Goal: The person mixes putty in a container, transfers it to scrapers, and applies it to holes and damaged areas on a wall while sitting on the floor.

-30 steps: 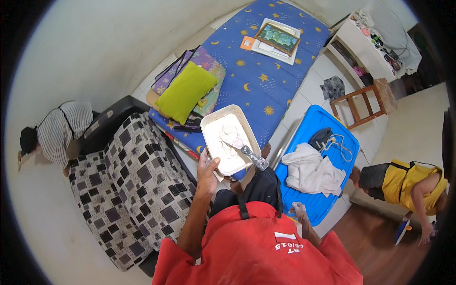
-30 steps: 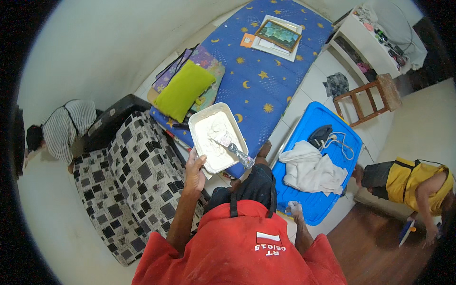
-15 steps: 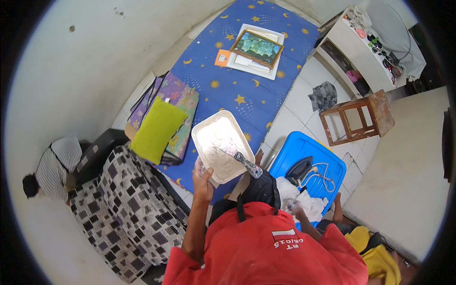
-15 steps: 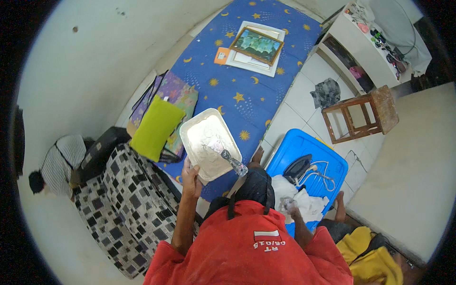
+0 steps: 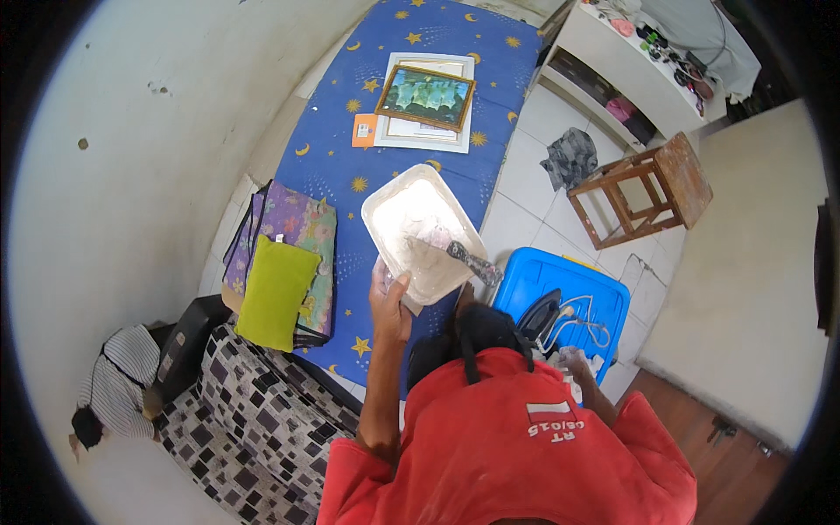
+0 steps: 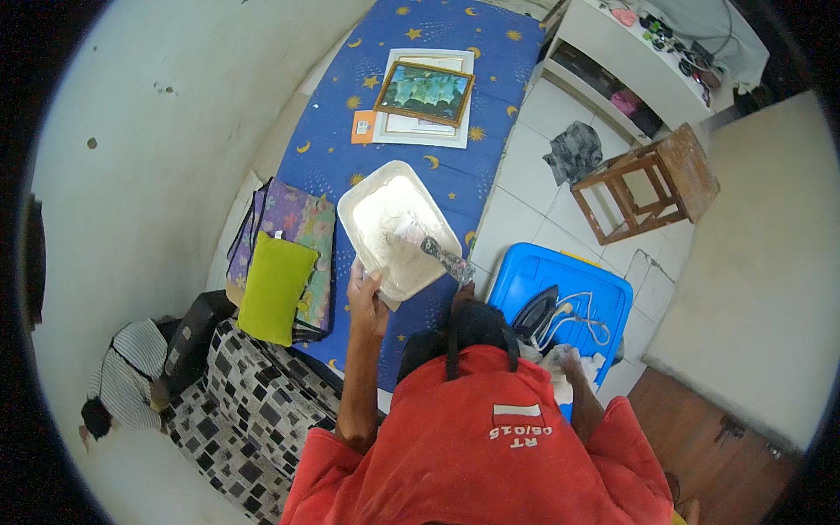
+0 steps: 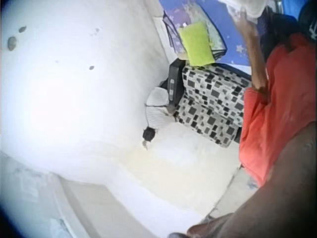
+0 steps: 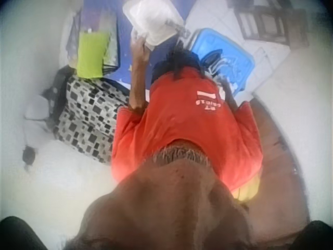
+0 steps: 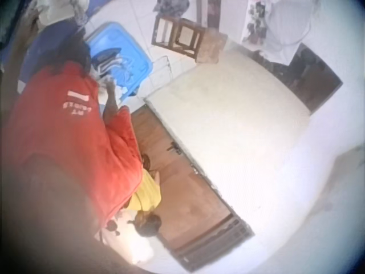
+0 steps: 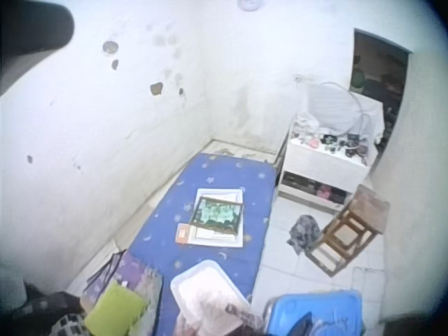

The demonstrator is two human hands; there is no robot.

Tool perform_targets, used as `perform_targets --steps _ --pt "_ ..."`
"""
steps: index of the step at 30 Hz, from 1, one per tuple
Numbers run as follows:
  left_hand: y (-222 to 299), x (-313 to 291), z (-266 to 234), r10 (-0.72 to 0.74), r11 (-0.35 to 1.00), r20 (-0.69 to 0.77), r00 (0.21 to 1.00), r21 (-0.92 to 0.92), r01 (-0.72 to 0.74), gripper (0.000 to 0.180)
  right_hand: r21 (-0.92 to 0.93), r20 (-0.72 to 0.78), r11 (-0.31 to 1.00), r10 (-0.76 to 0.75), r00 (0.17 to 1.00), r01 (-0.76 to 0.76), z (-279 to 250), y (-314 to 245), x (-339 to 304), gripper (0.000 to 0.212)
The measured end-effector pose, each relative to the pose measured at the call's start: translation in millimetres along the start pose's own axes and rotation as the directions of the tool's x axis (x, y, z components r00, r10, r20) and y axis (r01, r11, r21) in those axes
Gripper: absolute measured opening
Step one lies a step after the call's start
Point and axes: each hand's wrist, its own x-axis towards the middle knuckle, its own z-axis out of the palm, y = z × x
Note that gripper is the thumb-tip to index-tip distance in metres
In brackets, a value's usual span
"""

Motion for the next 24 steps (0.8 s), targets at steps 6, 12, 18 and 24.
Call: perform_targets --steps 6,12,18,24 --pt "-7.0 26.3 20.8 0.032 0.999 0.037 0.999 0.014 -0.032 0.068 0.086 0.079 0.992 0.085 0.993 -0.092 15.2 -37.5 7.5 0.006" --pt "-17.4 86.4 72.4 -0.013 1.0 0.036 0.999 0.023 0.012 0.068 0.118 0.126 0.985 -0.142 0.982 0.128 -12.4 -23.3 52.0 0.011" --pt "-47.2 184.6 155.1 0.035 0.996 0.029 0.999 0.075 -0.037 0.065 0.19 0.01 0.97 0.15 0.989 -0.149 -65.6 -116.9 116.0 0.016" --pt "-61.7 284.4 261.0 0.049 0.998 -0.013 0.999 0.041 -0.048 0.071 0.171 -0.032 0.947 0.28 0.96 -0.271 -151.5 -286.1 178.7 0.02"
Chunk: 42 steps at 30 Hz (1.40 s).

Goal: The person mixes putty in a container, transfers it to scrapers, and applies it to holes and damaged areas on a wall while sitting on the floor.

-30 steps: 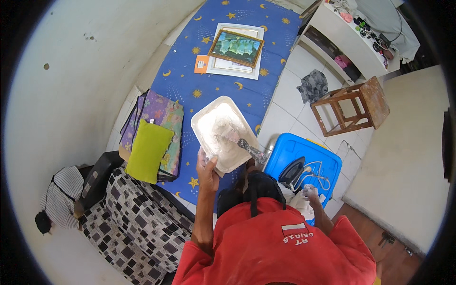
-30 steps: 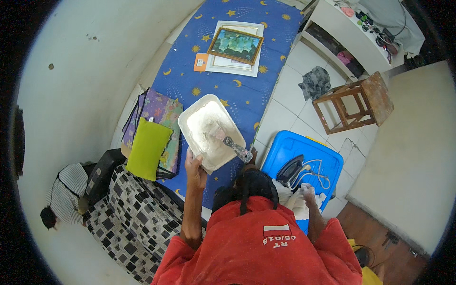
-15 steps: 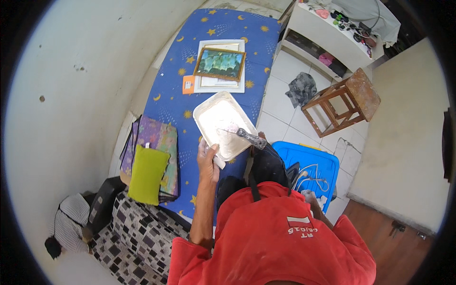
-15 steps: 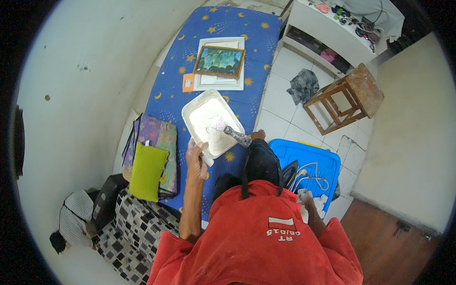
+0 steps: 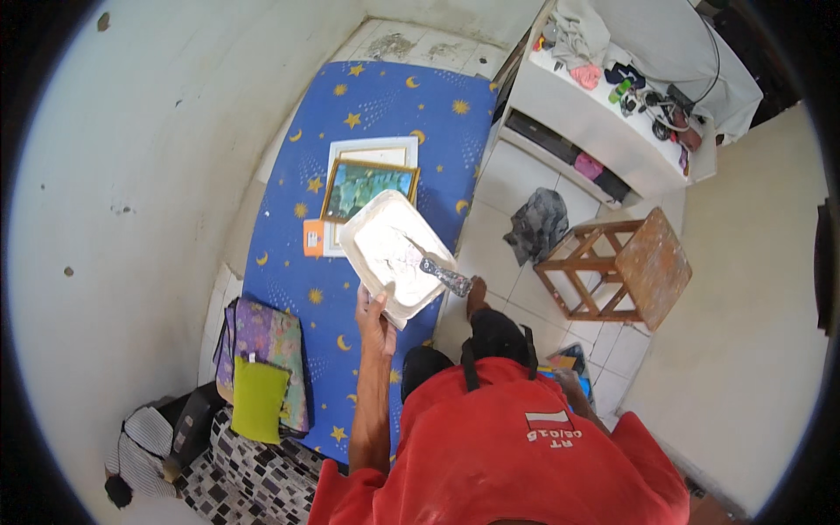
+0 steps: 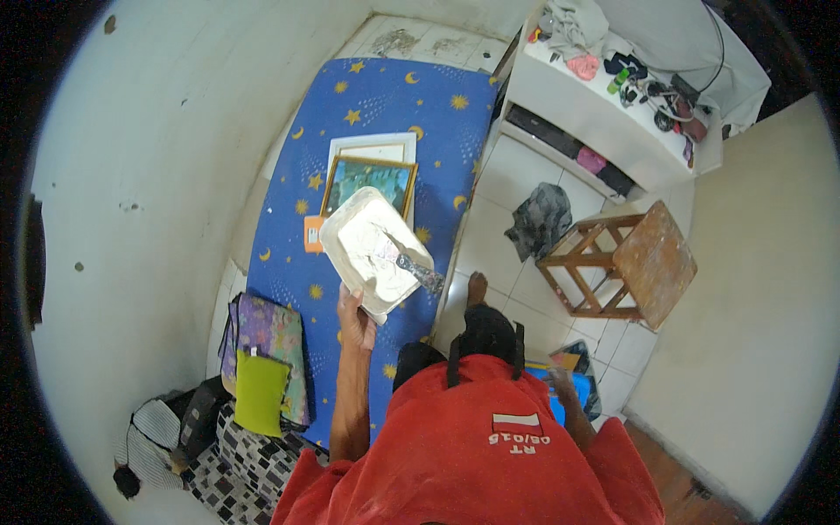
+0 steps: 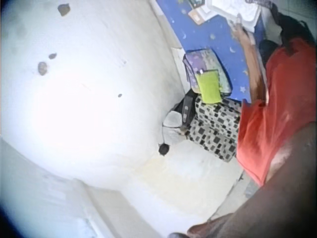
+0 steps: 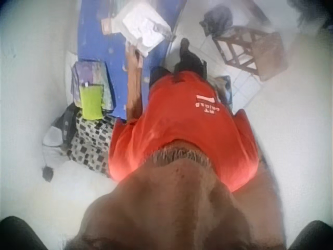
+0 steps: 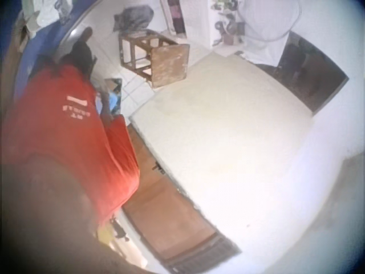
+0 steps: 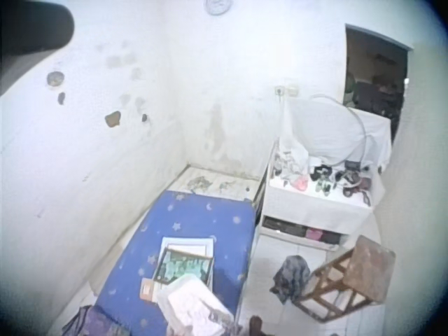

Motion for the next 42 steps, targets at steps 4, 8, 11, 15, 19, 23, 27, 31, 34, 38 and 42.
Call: perform_targets --steps 4,8,11,15,19,23,27,31,34,38,42 --pt "12.4 69.0 73.4 -0.02 0.994 0.032 0.999 -0.108 0.023 0.067 0.016 0.047 0.984 -0.177 0.983 0.176 -58.8 -86.7 38.5 0.027" --pt "22.6 127.7 117.6 -0.032 0.997 0.01 0.999 -0.074 0.033 0.065 0.009 0.018 0.964 -0.265 0.964 0.265 -69.4 -176.5 61.9 0.032" --pt "25.6 169.6 153.2 -0.031 0.996 0.033 0.999 -0.077 0.033 0.064 -0.012 0.024 0.962 -0.272 0.962 0.273 -65.9 -237.2 71.8 0.034" --pt "33.8 224.0 179.5 0.013 0.998 0.021 1.0 -0.055 -0.012 0.062 0.024 0.036 0.967 -0.256 0.966 0.256 -52.2 -286.2 99.7 0.032" --pt "37.1 288.8 215.2 0.009 0.999 0.044 0.999 -0.032 -0.007 0.063 -0.203 0.012 0.871 -0.454 0.891 0.447 -55.2 -269.4 160.6 0.037" --pt "36.6 353.6 264.6 0.02 0.998 0.054 0.998 -0.059 -0.017 0.06 -0.324 0.002 0.82 -0.498 0.867 0.472 -60.7 -282.3 211.7 0.041" --pt "51.9 418.4 285.4 0.091 0.995 -0.028 0.995 -0.032 -0.092 0.058 -0.095 0.058 0.968 -0.226 0.973 0.23 -61.3 -380.7 227.3 0.041" --pt "71.3 479.2 330.0 0.134 0.991 -0.05 0.99 -0.021 -0.135 0.055 -0.047 0.065 0.98 -0.192 0.979 0.195 -85.1 -477.5 238.5 0.04" --pt "97.3 527.1 355.8 0.152 0.988 -0.062 0.986 -0.023 -0.154 0.054 -0.051 0.077 0.974 -0.215 0.974 0.219 -98.5 -549.3 253.8 0.04" --pt "134.1 583.7 386.0 0.211 0.977 -0.115 0.971 0.009 -0.211 0.052 -0.054 0.104 0.966 -0.245 0.964 0.251 -107.4 -616.9 267.2 0.04" --pt "163.4 658.9 398.7 0.281 0.958 -0.032 0.959 -0.045 -0.282 0.06 -0.042 0.136 0.957 -0.28 0.95 0.288 -107.4 -680.9 291.4 0.04"
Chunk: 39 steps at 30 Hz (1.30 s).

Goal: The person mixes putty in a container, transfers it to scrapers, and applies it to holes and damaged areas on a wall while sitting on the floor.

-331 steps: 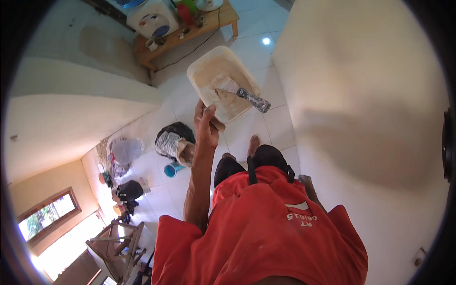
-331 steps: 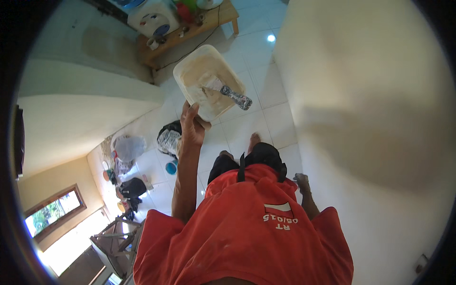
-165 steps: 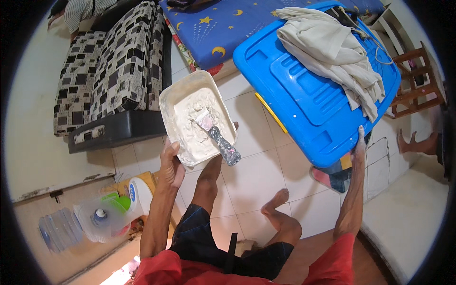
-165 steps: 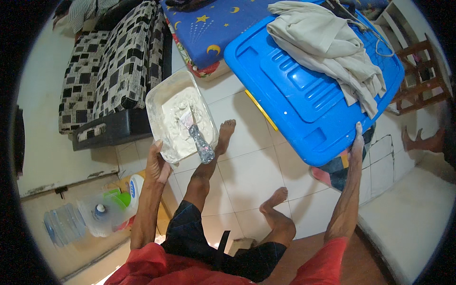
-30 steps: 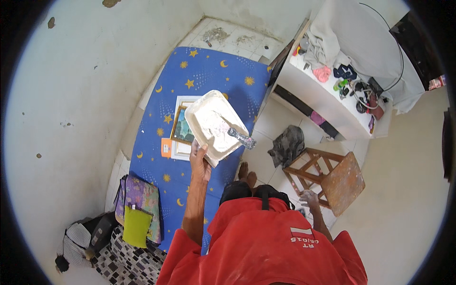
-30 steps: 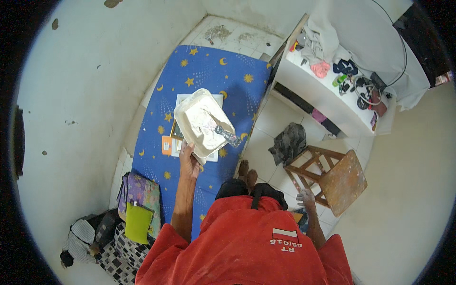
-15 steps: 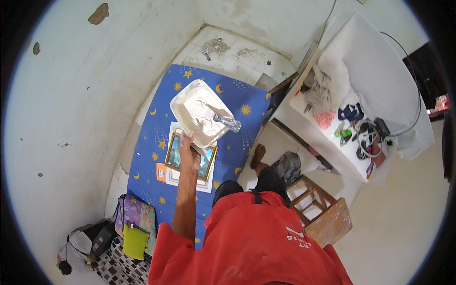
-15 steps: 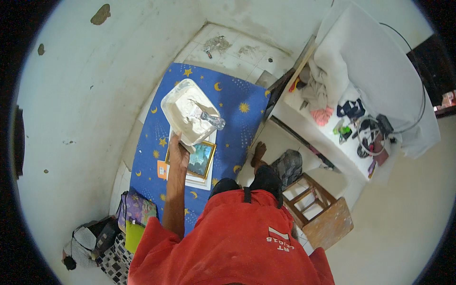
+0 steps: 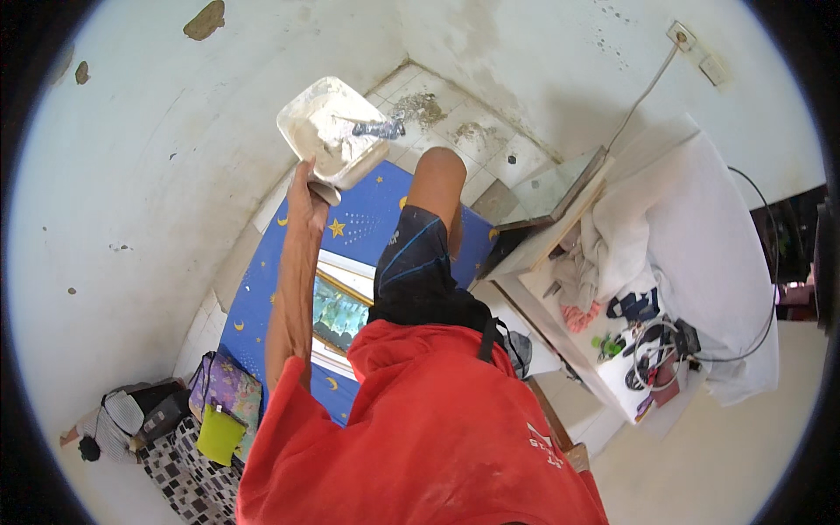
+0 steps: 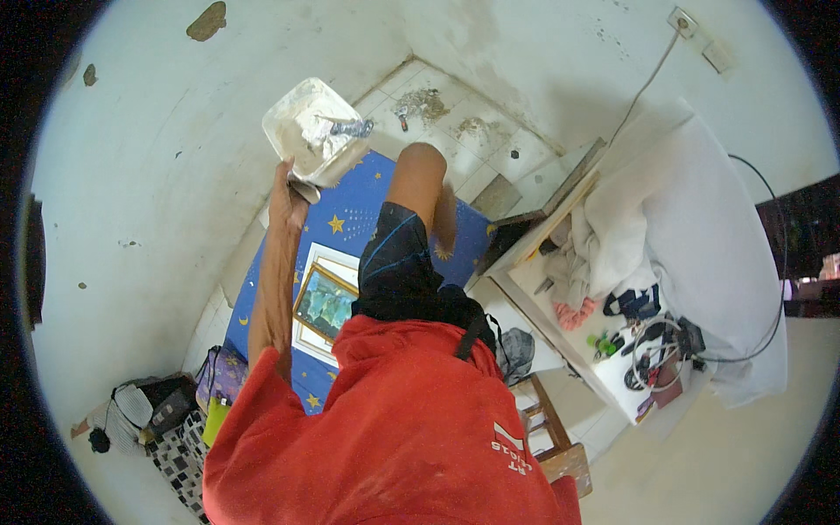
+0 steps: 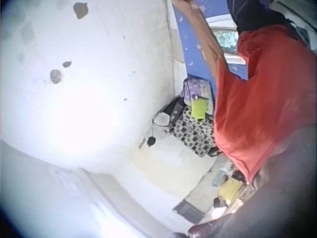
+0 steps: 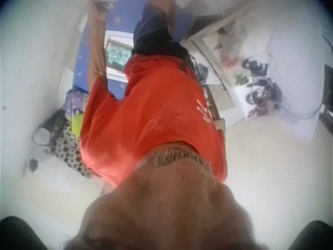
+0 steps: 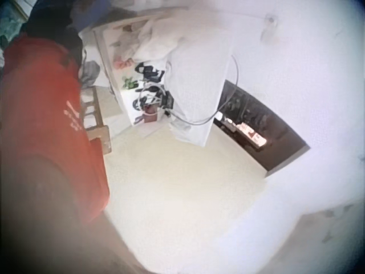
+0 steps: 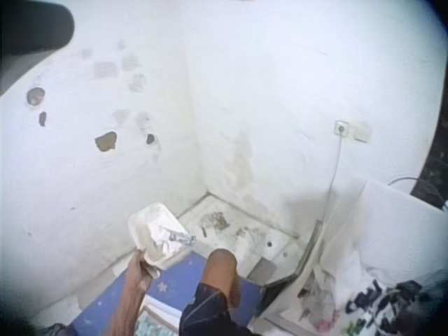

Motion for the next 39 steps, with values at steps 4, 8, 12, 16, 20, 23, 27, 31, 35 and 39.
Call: perform_targets --steps 4,8,12,16,20,23,27,31,35,39 --pt "-10.0 78.8 25.4 0.014 0.999 -0.04 0.999 0.037 -0.013 0.061 -0.001 0.037 1.0 0.026 0.999 -0.026 18.3 -32.4 43.3 0.039" --pt "-39.4 169.5 16.6 -0.011 1.0 0.026 1.0 0.019 0.01 0.055 0.018 0.051 0.999 0.039 0.998 -0.04 53.9 -85.3 92.5 0.039" --pt "-121.4 282.2 13.4 -0.158 0.984 0.029 0.987 0.085 0.155 0.053 0.053 0.015 0.991 0.125 0.992 -0.126 97.2 -145.5 155.9 0.039" --pt "-165.9 410.5 -21.0 -0.267 0.959 0.101 0.958 0.122 0.255 0.058 0.031 0.036 0.978 0.205 0.978 -0.206 179.2 -247.4 227.9 0.039" --pt "-217.6 500.3 2.1 -0.354 0.926 -0.026 0.935 0.127 0.354 0.07 0.033 0.034 0.957 0.287 0.957 -0.288 258.0 -349.1 295.5 0.038" --pt "-193.0 539.9 37.1 -0.424 0.898 0.01 0.906 0.132 0.419 0.078 -0.002 0.023 0.929 0.37 0.929 -0.37 284.2 -414.0 302.8 0.038" --pt "-165.7 606.0 51.6 -0.452 0.882 0.106 0.886 0.204 0.425 0.083 -0.04 -0.011 0.91 0.413 0.91 -0.413 274.5 -484.7 297.2 0.038" --pt "-163.2 643.4 66.1 -0.425 0.886 0.099 0.9 0.247 0.391 0.083 -0.053 -0.03 0.918 0.392 0.92 -0.393 281.8 -537.7 308.9 0.038" --pt "-172.2 656.1 80.6 -0.488 0.86 0.053 0.871 0.199 0.47 0.075 -0.044 -0.046 0.919 0.391 0.919 -0.393 291.9 -562.0 312.7 0.037" --pt "-202.7 652.9 89.6 -0.493 0.87 0.04 0.869 -0.005 0.493 0.075 -0.039 -0.06 0.922 0.382 0.922 -0.384 298.5 -584.4 319.9 0.037"
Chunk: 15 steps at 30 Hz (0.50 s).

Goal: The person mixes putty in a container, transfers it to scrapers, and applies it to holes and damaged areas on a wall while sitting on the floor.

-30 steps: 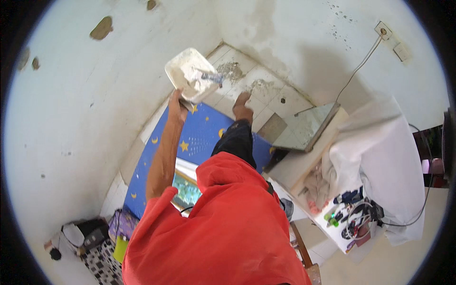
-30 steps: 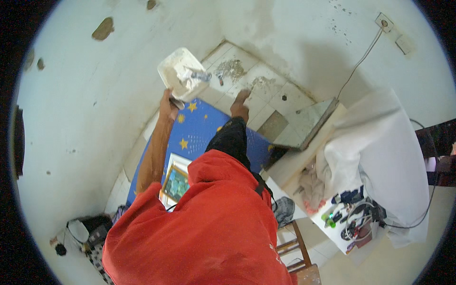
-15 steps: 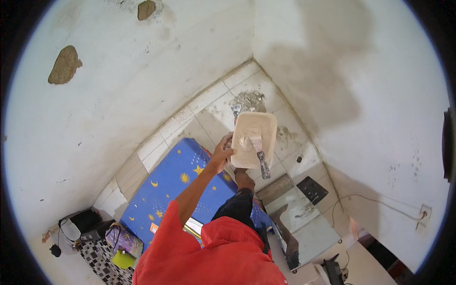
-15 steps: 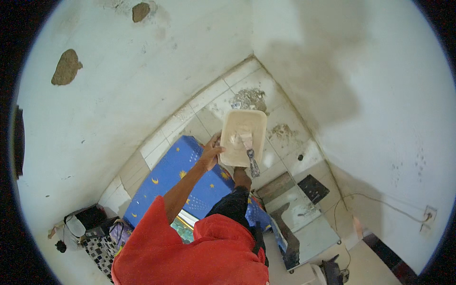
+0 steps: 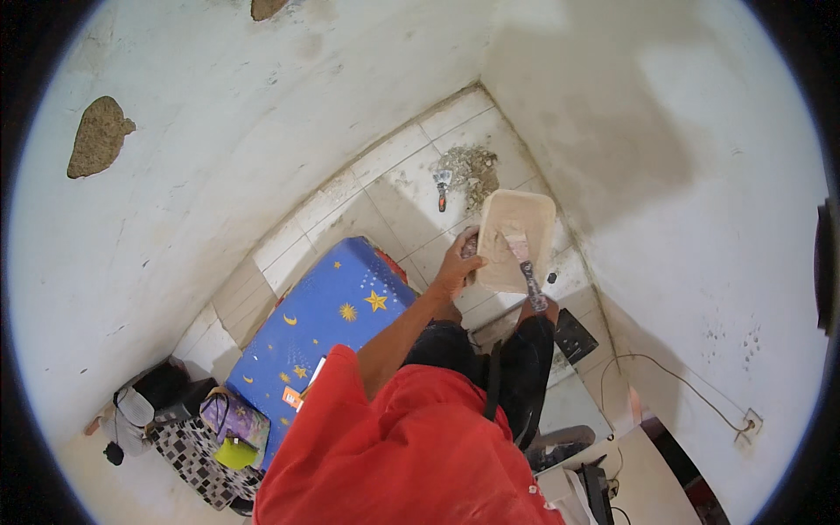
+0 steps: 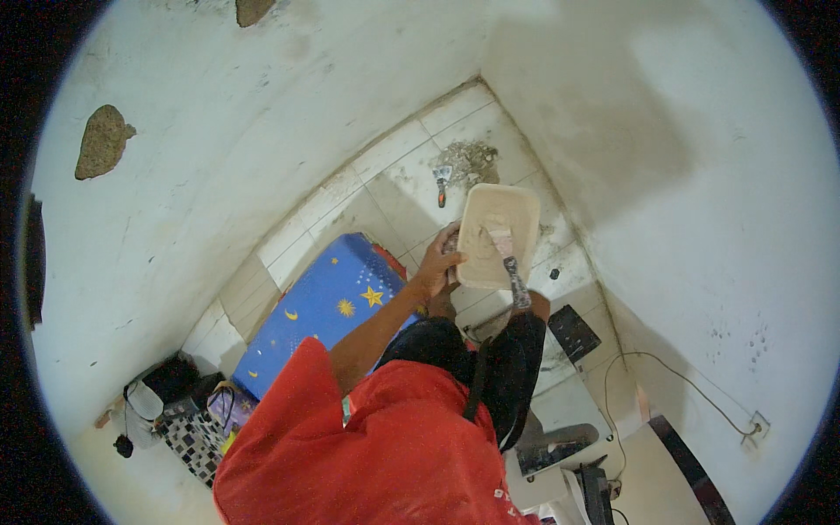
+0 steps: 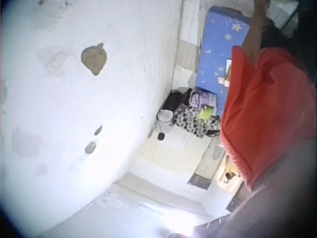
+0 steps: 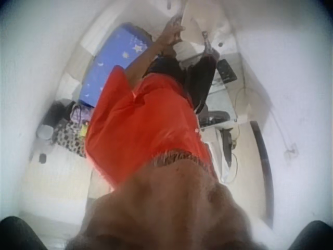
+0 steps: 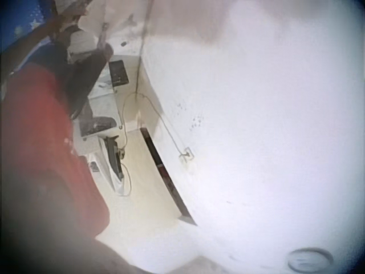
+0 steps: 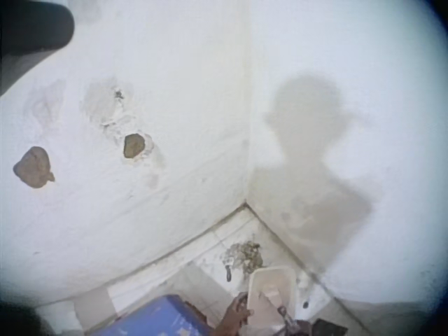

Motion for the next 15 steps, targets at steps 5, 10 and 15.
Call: perform_targets --steps 5,10,15 --pt "-8.3 24.2 -1.1 0.041 0.999 -0.011 0.999 -0.013 -0.041 0.077 0.025 -0.015 0.999 0.02 1.0 -0.02 9.7 -31.1 18.2 0.037" --pt "6.5 64.1 -29.7 0.062 0.998 -0.073 0.995 0.036 -0.059 0.075 -0.025 0.051 0.999 -0.043 0.998 0.044 25.8 -117.2 71.9 0.036" --pt "24.4 126.1 -75.6 0.104 0.978 -0.159 0.982 0.198 -0.072 0.073 -0.159 0.105 0.913 -0.364 0.926 0.377 58.9 -259.6 213.7 0.038"
